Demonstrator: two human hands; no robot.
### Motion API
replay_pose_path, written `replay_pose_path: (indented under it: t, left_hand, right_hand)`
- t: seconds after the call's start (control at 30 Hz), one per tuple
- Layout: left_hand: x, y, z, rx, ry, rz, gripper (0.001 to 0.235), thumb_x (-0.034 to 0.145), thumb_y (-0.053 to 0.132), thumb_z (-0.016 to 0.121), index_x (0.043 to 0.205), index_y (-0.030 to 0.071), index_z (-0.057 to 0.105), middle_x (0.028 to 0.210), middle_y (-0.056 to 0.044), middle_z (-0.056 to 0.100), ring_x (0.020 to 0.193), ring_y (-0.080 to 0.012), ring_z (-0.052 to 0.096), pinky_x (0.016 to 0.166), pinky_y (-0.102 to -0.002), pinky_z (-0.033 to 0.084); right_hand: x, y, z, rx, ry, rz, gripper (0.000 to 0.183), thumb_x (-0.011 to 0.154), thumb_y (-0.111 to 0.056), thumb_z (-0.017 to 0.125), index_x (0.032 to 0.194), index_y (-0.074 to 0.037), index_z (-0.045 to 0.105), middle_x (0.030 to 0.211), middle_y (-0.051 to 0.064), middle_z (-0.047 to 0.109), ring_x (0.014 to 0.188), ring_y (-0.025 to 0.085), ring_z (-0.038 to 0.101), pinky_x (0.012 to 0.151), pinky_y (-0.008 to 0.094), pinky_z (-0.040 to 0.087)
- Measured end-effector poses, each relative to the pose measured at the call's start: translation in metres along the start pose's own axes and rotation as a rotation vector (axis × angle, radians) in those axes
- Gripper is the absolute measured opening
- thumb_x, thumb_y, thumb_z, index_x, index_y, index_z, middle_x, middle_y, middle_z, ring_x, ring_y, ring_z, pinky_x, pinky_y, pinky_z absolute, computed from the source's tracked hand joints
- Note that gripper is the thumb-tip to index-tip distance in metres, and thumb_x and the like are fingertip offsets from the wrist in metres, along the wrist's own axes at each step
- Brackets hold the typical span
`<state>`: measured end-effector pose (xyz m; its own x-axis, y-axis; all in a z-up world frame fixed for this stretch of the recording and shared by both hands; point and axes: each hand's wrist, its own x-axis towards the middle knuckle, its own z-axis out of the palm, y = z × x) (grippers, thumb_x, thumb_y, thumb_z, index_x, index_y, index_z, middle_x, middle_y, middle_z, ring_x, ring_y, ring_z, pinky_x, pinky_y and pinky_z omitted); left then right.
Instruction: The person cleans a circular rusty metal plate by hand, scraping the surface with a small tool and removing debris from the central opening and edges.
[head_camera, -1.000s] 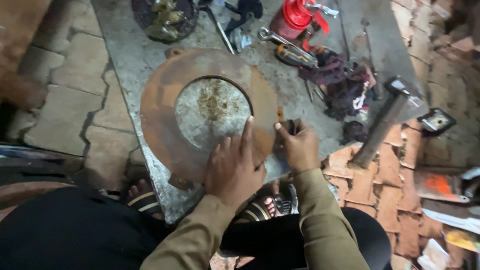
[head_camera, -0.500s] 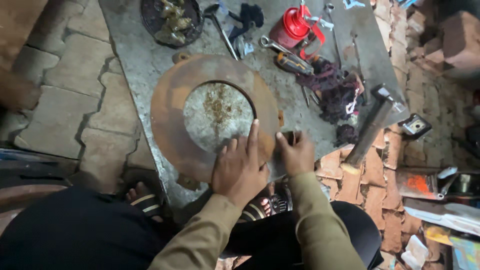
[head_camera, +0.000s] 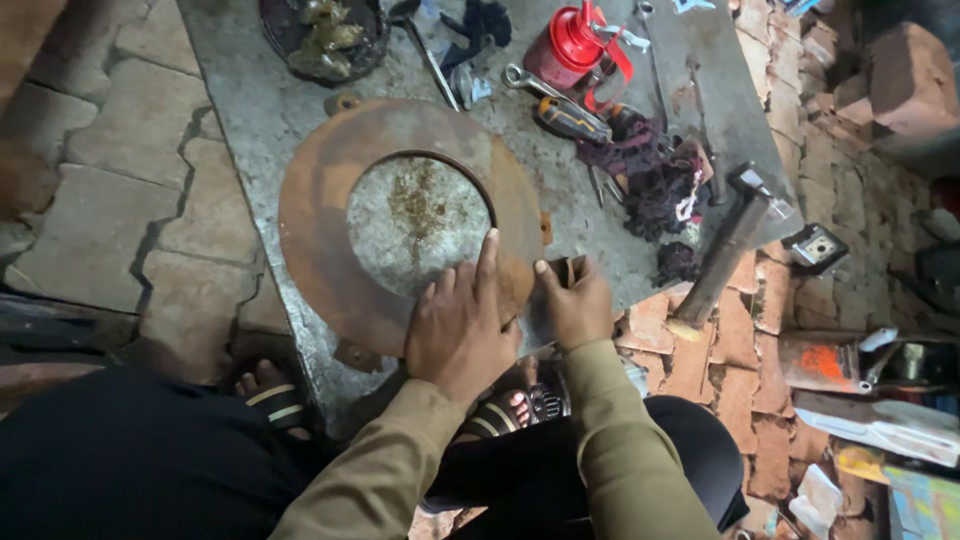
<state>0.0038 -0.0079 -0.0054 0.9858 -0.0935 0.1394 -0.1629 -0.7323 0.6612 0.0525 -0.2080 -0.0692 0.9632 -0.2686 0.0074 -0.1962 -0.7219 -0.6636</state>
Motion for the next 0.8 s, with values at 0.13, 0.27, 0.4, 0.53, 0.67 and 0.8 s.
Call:
replay_pose_path:
  t: [0.13, 0.27, 0.4, 0.53, 0.67, 0.8]
  left_hand:
    - [-0.002, 0.001, 0.001, 0.016, 0.04, 0.022, 0.112, 0.068, 0.033, 0.084, 0.157, 0.003, 0.022, 0.115, -0.018, 0.061, 0.107, -0.0367, 0.059, 0.092, -0.05, 0.047]
    - [-0.003, 0.0, 0.0, 0.005, -0.016, -0.004, 0.111, 0.07, 0.032, 0.084, 0.158, 0.004, 0.022, 0.115, -0.017, 0.061, 0.106, -0.0362, 0.058, 0.093, -0.05, 0.047]
    - [0.001, 0.002, -0.002, 0.011, -0.015, -0.003, 0.111, 0.071, 0.032, 0.083, 0.158, 0.003, 0.022, 0.114, -0.017, 0.061, 0.107, -0.0357, 0.059, 0.093, -0.049, 0.047]
    - [0.0, 0.0, 0.0, 0.012, -0.038, -0.013, 0.113, 0.067, 0.035, 0.084, 0.156, 0.003, 0.023, 0.113, -0.018, 0.061, 0.105, -0.0364, 0.059, 0.091, -0.049, 0.047]
    - [-0.001, -0.001, 0.0, 0.037, 0.003, 0.025, 0.112, 0.069, 0.035, 0.084, 0.157, 0.002, 0.023, 0.113, -0.019, 0.061, 0.107, -0.0357, 0.058, 0.092, -0.05, 0.047]
    - [-0.002, 0.004, -0.001, 0.004, -0.009, -0.008, 0.11, 0.068, 0.034, 0.084, 0.156, 0.004, 0.024, 0.115, -0.019, 0.062, 0.108, -0.0359, 0.058, 0.092, -0.05, 0.046]
  right_hand:
    - [0.025, -0.009, 0.012, 0.021, 0.038, 0.023, 0.037, 0.085, -0.033, 0.082, 0.087, 0.0, 0.065, 0.078, 0.015, 0.072, 0.067, 0.024, 0.067, 0.065, 0.039, 0.052]
    - [0.039, -0.008, 0.017, 0.025, 0.099, -0.062, 0.041, 0.083, -0.031, 0.085, 0.092, 0.002, 0.062, 0.083, 0.016, 0.071, 0.071, 0.024, 0.065, 0.068, 0.039, 0.052]
    - [0.01, -0.002, 0.001, 0.05, -0.024, 0.002, 0.038, 0.084, -0.032, 0.084, 0.091, 0.0, 0.065, 0.082, 0.014, 0.072, 0.072, 0.023, 0.066, 0.068, 0.039, 0.052]
    - [0.008, 0.003, 0.006, 0.121, -0.006, 0.021, 0.039, 0.083, -0.035, 0.082, 0.093, -0.001, 0.066, 0.083, 0.012, 0.073, 0.074, 0.021, 0.067, 0.069, 0.038, 0.054]
    - [0.056, 0.003, 0.022, -0.026, 0.109, -0.091, 0.044, 0.083, -0.036, 0.086, 0.094, 0.001, 0.064, 0.086, 0.015, 0.071, 0.075, 0.022, 0.065, 0.069, 0.039, 0.052]
    - [0.05, 0.003, 0.011, -0.026, -0.002, -0.03, 0.041, 0.083, -0.036, 0.085, 0.092, -0.001, 0.064, 0.083, 0.015, 0.07, 0.073, 0.022, 0.065, 0.068, 0.038, 0.052]
